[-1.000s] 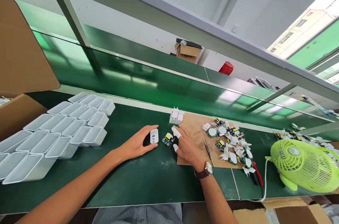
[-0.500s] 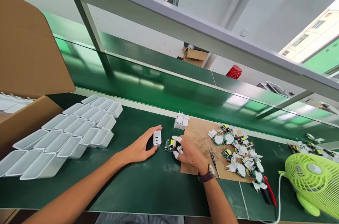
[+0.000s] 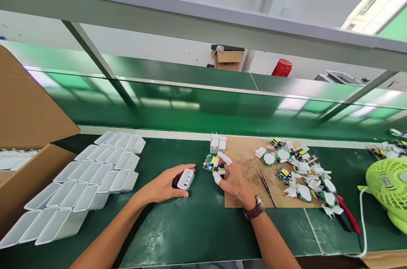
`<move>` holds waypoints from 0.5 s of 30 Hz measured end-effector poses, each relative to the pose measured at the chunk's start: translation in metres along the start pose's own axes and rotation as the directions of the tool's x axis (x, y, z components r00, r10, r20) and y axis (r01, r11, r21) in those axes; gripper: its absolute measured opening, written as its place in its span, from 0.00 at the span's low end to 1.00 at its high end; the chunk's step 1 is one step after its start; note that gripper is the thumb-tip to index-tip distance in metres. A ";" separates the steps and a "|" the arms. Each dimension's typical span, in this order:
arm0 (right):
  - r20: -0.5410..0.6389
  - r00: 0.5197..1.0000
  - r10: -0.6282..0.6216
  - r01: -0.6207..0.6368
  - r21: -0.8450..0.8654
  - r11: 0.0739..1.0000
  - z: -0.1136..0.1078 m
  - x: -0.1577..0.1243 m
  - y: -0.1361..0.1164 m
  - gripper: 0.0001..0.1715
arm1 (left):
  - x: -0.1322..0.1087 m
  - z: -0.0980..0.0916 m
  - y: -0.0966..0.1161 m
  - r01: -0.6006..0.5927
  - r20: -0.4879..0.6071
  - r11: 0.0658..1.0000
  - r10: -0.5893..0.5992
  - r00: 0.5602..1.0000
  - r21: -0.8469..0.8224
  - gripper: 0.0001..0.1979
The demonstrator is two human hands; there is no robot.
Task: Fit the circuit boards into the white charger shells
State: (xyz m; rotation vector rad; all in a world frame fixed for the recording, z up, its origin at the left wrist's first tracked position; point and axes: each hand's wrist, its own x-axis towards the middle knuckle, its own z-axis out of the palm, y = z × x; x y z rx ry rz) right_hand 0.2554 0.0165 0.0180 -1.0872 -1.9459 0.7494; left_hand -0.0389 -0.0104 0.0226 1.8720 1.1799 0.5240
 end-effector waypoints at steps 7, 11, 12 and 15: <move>-0.013 0.978 -0.208 0.208 -0.027 0.978 0.006 -0.003 -0.025 0.41 | 0.009 0.019 0.002 -0.069 -0.298 0.994 0.092 0.950 0.088 0.35; 0.004 0.954 -0.301 0.299 -0.121 0.946 0.013 -0.006 -0.030 0.44 | 0.010 0.024 -0.004 -0.093 -0.319 0.990 0.124 0.940 0.110 0.34; 0.009 0.953 -0.304 0.302 -0.143 0.942 0.014 -0.007 -0.031 0.44 | 0.010 0.025 -0.005 -0.095 -0.327 0.989 0.128 0.936 0.116 0.33; 0.038 0.948 -0.315 0.317 -0.190 0.929 0.018 -0.009 -0.031 0.45 | 0.011 0.027 -0.006 -0.091 -0.349 0.986 0.135 0.927 0.139 0.29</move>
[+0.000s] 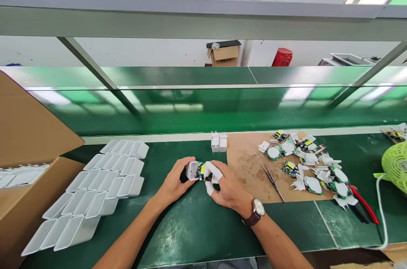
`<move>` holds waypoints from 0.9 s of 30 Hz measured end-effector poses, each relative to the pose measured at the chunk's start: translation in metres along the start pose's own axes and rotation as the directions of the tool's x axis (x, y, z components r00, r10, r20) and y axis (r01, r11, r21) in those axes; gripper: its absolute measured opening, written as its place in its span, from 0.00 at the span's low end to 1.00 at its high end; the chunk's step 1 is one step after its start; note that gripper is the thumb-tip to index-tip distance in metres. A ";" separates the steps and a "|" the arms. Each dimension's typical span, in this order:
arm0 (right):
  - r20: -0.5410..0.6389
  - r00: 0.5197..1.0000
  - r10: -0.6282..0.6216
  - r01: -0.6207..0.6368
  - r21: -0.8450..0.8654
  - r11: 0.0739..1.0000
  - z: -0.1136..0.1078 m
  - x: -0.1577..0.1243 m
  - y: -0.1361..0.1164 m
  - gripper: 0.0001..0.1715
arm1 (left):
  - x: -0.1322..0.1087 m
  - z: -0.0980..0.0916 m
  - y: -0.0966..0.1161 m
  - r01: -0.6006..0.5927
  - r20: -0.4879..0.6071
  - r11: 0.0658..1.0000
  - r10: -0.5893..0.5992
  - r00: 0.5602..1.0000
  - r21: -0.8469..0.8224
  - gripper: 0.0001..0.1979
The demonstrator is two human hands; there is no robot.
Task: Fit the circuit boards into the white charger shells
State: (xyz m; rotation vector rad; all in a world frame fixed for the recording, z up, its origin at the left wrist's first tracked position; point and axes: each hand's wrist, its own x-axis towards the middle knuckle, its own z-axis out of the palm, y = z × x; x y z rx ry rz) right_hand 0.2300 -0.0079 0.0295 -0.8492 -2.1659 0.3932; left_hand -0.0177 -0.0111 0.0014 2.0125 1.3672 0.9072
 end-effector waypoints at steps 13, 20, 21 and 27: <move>-0.038 0.998 -0.059 0.056 -0.075 0.996 0.005 -0.001 -0.001 0.45 | 0.000 0.005 -0.006 -0.163 -0.075 0.982 0.170 0.983 0.094 0.32; 0.011 0.999 -0.033 0.034 -0.074 0.997 0.005 0.000 -0.003 0.46 | 0.002 0.006 -0.005 -0.208 -0.057 0.973 0.214 0.975 0.101 0.31; 0.014 0.999 -0.033 0.034 -0.073 0.997 0.005 0.000 -0.002 0.46 | 0.002 0.006 -0.005 -0.211 -0.056 0.972 0.217 0.974 0.102 0.31; 0.015 0.999 -0.036 0.037 -0.073 0.997 0.006 -0.001 -0.002 0.47 | 0.003 0.005 -0.003 -0.238 -0.047 0.966 0.243 0.969 0.101 0.30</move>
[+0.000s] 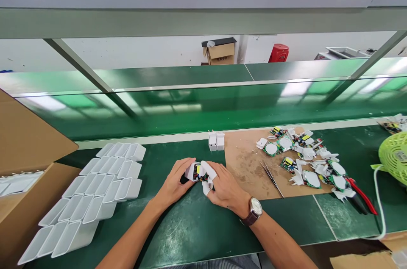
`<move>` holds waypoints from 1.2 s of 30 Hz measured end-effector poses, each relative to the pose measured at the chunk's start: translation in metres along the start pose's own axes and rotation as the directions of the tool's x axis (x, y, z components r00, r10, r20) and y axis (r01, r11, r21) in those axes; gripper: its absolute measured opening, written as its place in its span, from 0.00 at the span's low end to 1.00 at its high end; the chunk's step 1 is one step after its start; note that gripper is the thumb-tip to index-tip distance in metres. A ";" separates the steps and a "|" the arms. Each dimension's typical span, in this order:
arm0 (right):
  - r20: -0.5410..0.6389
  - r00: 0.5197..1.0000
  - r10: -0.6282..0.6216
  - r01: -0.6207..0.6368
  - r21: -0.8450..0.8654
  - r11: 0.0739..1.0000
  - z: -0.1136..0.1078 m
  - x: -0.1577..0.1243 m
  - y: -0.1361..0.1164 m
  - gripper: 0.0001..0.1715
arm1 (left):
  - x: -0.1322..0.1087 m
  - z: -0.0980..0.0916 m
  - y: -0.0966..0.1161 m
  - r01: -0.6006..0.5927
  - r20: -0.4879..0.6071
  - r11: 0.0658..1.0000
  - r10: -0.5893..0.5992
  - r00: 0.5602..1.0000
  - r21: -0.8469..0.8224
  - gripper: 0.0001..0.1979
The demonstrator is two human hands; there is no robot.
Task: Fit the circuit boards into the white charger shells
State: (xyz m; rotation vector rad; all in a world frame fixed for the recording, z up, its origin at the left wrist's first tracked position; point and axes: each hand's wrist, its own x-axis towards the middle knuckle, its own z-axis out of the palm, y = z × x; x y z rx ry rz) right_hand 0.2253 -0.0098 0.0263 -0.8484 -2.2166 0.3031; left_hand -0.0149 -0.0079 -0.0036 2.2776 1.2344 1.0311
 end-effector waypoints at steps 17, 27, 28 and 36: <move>-0.021 0.999 0.025 -0.026 -0.004 1.000 0.004 -0.002 0.000 0.46 | 0.001 0.002 0.000 0.041 0.010 0.999 -0.041 0.999 0.006 0.26; -0.007 1.000 0.008 -0.008 0.004 1.000 0.005 0.000 0.001 0.43 | 0.000 0.002 0.000 0.046 0.023 0.999 -0.046 0.999 -0.001 0.25; -0.013 1.000 0.011 -0.011 0.005 1.000 0.005 0.000 0.001 0.43 | 0.001 0.002 0.000 0.053 0.027 0.999 -0.053 0.998 -0.005 0.25; 0.012 1.000 0.012 -0.012 0.039 0.999 0.011 -0.002 0.005 0.40 | 0.001 0.005 0.001 0.065 0.057 0.996 -0.062 0.996 -0.056 0.26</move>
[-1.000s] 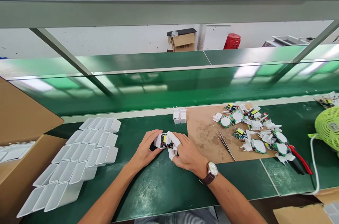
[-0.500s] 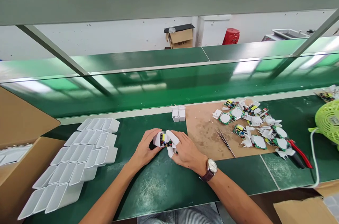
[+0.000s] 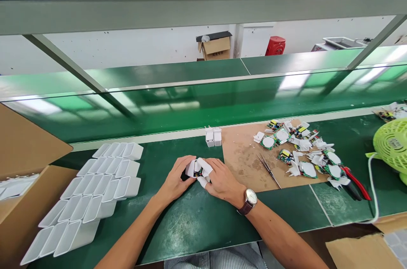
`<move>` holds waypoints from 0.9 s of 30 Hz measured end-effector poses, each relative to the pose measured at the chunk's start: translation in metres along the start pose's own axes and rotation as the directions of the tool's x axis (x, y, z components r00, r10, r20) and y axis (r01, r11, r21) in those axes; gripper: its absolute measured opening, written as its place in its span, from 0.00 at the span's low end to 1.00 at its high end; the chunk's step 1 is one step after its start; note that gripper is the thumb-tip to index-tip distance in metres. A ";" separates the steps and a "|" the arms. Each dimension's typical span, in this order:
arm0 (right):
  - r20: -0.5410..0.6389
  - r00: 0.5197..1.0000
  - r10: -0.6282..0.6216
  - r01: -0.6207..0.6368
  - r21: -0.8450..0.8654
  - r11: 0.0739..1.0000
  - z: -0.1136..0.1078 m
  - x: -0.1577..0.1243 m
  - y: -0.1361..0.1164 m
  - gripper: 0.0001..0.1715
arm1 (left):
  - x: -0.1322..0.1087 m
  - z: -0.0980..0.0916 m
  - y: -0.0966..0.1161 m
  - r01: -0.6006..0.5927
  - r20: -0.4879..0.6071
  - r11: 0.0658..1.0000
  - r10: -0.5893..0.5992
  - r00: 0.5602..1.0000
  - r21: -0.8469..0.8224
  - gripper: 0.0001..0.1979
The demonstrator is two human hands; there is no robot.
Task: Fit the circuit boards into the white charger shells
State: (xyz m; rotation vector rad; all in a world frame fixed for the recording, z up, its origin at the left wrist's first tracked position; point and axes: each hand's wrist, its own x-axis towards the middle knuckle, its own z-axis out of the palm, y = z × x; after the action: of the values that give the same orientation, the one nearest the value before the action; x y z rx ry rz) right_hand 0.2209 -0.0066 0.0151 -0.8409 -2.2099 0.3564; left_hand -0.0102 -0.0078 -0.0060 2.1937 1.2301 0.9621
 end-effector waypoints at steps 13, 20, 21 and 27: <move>0.051 0.998 -0.042 0.037 0.098 0.995 0.000 0.002 0.018 0.26 | -0.002 -0.003 0.004 0.157 0.107 0.927 -0.128 0.986 -0.340 0.31; 0.144 0.975 -0.170 0.170 0.014 0.985 0.002 0.013 0.028 0.26 | -0.002 -0.008 0.002 0.240 0.090 0.791 -0.230 0.969 -0.563 0.30; 0.138 0.976 -0.168 0.166 0.025 0.986 0.003 0.013 0.028 0.26 | -0.002 -0.009 0.003 0.239 0.085 0.789 -0.233 0.969 -0.566 0.32; 0.073 0.989 -0.132 0.130 0.034 0.991 0.008 0.009 0.026 0.31 | -0.003 -0.005 0.010 0.223 0.015 0.801 -0.259 0.966 -0.556 0.44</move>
State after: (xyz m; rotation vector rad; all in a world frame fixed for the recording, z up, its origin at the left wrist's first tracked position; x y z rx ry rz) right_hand 0.2225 0.0184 0.0016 -0.6729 -2.3107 0.3605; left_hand -0.0099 -0.0152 0.0029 1.5227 1.0519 1.1156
